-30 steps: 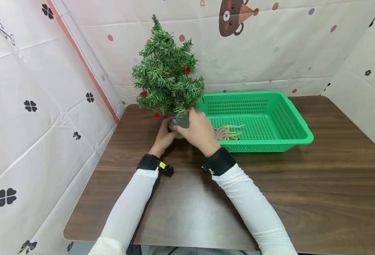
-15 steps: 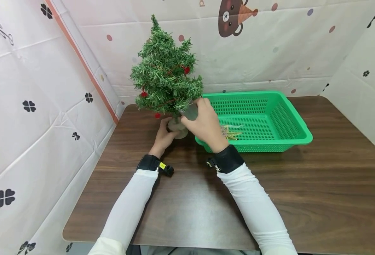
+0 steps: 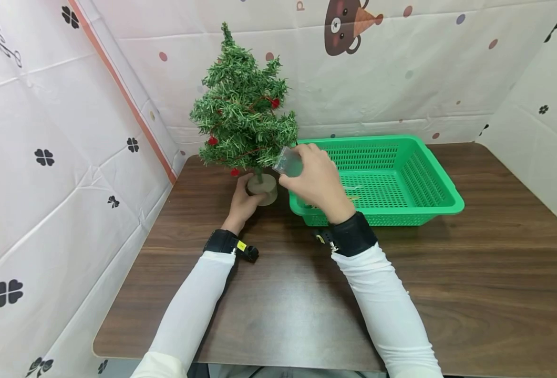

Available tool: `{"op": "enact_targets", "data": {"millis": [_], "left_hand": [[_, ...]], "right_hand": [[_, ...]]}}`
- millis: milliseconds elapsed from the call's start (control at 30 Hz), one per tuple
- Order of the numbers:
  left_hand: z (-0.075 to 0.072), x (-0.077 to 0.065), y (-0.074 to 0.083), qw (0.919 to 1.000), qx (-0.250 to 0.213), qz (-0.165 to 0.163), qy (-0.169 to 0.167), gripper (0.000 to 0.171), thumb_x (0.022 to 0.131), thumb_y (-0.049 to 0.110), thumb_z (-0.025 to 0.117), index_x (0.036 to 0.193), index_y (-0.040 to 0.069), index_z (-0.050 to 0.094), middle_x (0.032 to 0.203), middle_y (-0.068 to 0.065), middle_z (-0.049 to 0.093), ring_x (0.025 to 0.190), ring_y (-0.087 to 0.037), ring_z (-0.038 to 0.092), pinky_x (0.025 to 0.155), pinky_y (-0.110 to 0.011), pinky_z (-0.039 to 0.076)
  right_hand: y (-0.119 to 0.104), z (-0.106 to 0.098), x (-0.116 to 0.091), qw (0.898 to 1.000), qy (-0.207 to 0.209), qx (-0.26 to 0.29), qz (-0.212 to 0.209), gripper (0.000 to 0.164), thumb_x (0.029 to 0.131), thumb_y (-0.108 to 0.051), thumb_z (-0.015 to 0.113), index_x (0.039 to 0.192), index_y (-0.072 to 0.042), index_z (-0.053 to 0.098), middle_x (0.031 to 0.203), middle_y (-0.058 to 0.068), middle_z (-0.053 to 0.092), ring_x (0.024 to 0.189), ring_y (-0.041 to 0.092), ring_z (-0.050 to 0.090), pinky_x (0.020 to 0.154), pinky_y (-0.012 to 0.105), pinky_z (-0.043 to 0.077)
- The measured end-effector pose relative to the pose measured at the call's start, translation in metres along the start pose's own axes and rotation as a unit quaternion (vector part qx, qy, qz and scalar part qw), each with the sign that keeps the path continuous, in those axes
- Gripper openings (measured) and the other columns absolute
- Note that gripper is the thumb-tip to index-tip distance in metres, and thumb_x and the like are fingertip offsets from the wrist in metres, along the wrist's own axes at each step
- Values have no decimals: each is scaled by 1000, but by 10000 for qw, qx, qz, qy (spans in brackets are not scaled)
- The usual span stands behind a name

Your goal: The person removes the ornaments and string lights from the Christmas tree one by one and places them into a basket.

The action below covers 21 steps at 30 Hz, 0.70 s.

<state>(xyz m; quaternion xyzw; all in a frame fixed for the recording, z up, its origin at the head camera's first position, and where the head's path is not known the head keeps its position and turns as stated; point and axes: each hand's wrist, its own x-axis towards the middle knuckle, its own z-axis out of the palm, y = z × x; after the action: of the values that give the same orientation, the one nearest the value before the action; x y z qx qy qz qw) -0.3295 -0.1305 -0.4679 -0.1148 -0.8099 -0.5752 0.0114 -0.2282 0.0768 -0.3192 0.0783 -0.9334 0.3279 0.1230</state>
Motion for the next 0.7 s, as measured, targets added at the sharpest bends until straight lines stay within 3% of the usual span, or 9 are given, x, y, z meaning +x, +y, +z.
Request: {"op": "enact_targets", "data": {"millis": [200, 433, 700], "left_hand": [[0, 1, 1, 9995, 324, 11, 4, 69, 91, 28, 75, 150, 14, 42, 150, -15, 44, 143, -42, 34, 119, -71, 15], [-1, 1, 3, 9983, 581, -72, 6, 64, 90, 33, 75, 143, 12, 46, 147, -20, 41, 141, -43, 32, 115, -68, 23], [-2, 2, 3, 9977, 645, -178, -140, 68, 93, 37, 72, 148, 15, 40, 148, -17, 40, 142, -42, 30, 117, -67, 21]], "right_hand": [[-2, -18, -6, 9998, -112, 151, 118, 62, 91, -31, 73, 144, -6, 52, 136, 18, 50, 113, 35, 52, 90, 53, 52], [0, -29, -8, 9977, 380, 545, 95, 60, 92, -26, 71, 144, -7, 50, 135, 16, 55, 110, 35, 57, 86, 50, 55], [-5, -31, -9, 9880, 1150, 1001, -252, 65, 95, -28, 67, 154, -35, 41, 107, 11, 59, 84, 24, 55, 69, 37, 47]]}}
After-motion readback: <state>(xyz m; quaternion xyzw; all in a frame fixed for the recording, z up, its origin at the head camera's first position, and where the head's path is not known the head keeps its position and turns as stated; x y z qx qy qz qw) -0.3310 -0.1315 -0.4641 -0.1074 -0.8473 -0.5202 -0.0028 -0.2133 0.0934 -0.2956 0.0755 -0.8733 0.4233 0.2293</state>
